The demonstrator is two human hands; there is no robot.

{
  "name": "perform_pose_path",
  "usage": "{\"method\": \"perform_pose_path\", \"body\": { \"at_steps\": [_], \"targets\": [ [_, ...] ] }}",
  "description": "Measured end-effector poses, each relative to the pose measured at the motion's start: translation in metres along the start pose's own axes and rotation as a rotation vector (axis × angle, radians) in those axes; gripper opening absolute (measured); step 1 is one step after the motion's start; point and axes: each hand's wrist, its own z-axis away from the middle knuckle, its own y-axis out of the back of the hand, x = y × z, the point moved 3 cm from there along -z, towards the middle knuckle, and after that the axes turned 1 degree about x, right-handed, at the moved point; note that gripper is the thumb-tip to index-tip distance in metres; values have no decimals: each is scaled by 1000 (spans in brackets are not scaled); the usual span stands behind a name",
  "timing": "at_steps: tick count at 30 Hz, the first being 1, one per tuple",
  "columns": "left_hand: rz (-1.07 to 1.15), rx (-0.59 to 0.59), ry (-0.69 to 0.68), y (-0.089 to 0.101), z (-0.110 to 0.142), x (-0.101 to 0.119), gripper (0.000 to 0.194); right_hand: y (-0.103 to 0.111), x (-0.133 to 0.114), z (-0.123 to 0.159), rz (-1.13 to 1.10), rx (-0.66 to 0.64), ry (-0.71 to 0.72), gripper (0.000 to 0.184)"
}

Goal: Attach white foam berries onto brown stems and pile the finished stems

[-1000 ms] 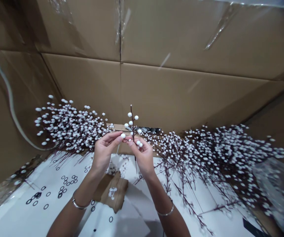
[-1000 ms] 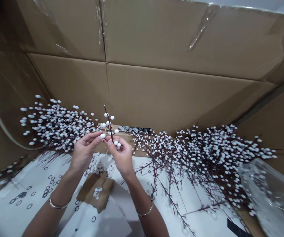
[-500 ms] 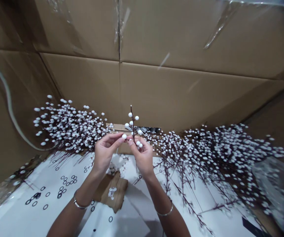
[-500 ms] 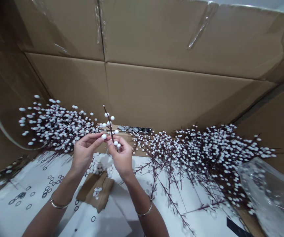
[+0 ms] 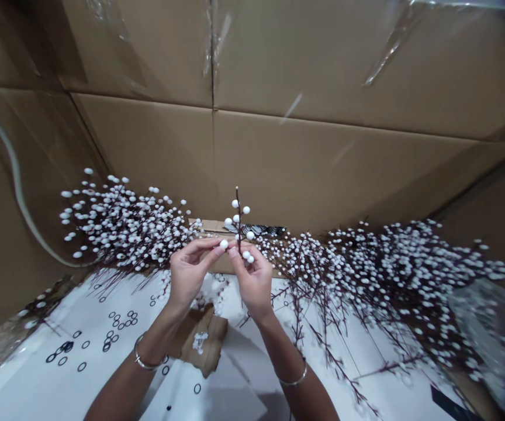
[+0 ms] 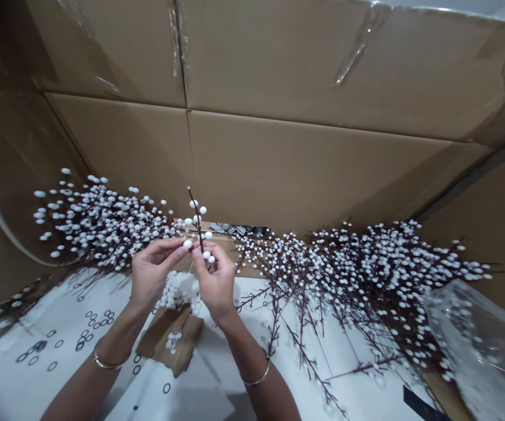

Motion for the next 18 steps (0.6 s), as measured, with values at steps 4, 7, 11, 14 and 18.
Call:
{"method": "perform_pose_path", "body": {
  "at_steps": [4,7,11,14,18],
  "targets": [
    [-42,-37,-41,0,-1,2,17,1,2,0,28,-6,14,12],
    [-72,-45,-68,0,0,2,16,1,3,1,43,-4,29,13],
    [-99,-46,-73,0,-2,1,13,2,4,-2,25,-17,8,13],
    [-112,-97,-19,2,-6,1,19,3,8,-7,-45,-59,-93,16],
    [-154,-265,120,6,-11,-3,41,5,16,-13,-202,-101,-247,22]
  ]
}}
